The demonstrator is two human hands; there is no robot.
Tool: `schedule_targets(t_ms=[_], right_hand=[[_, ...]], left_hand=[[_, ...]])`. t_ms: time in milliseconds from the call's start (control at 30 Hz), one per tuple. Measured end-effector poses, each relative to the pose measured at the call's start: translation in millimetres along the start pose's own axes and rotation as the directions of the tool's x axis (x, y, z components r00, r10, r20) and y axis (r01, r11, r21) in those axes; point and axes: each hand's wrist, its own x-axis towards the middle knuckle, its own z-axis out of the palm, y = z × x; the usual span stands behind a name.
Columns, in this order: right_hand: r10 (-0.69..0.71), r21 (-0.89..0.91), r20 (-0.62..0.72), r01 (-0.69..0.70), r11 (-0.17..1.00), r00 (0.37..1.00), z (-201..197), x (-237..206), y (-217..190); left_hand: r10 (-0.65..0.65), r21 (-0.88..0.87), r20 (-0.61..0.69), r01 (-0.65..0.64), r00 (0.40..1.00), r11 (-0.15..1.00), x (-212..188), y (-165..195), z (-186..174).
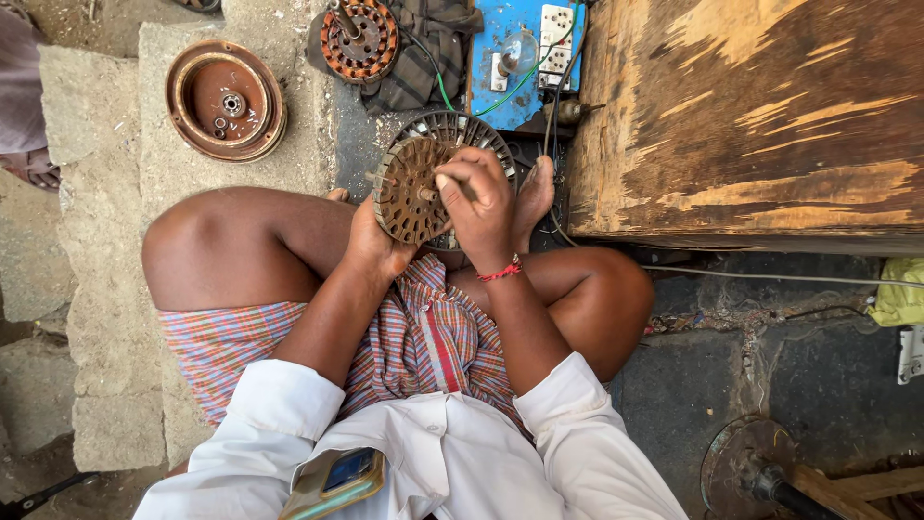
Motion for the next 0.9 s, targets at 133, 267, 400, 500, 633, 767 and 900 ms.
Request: schedule_targets(t_ms=[133,267,400,500,633,767,900], right_hand=[[0.079,0.167,-0.095,-0.063,0.984,0.992,-3.9,-0.7,27.2],[0.121,0.302,-0.14,-0.074,0.951,0.983,-5.0,2.0,38.4],[0.293,0.549,-0.126,-0.179,0.816,0.948,-2.0,6.2,34.6],[0.357,0.536,-0.188,-0.209,0.818,0.915,-7.6,8.8,33.5],[0.482,0.688,-0.24,-0.203,0.697,0.843,-25.8,16.1,36.4],[0.551,0.694,-0.259,-0.243,0.677,0.793,-42.3,23.7,40.9],[0.572,0.673,-0.247,-0.286,0.682,0.782,-46.8,26.6,44.3]], left_hand=[[-0.003,0.084,0.106,-0.006,0.994,0.996,-3.5,3.7,10.1],[-0.057,0.121,0.091,0.045,0.994,0.992,-5.8,6.6,18.9],[-0.114,0.17,0.088,0.098,0.99,0.981,-7.6,1.7,26.2],[-0.162,0.21,0.069,0.144,0.984,0.967,-5.5,-8.3,35.8],[-0.186,0.266,0.067,0.162,0.98,0.95,4.3,-28.5,57.6],[-0.177,0.117,-0.047,0.181,0.983,0.976,11.8,-51.8,79.6],[-0.115,0.124,-0.103,0.128,0.988,0.984,7.3,-60.6,79.1]])
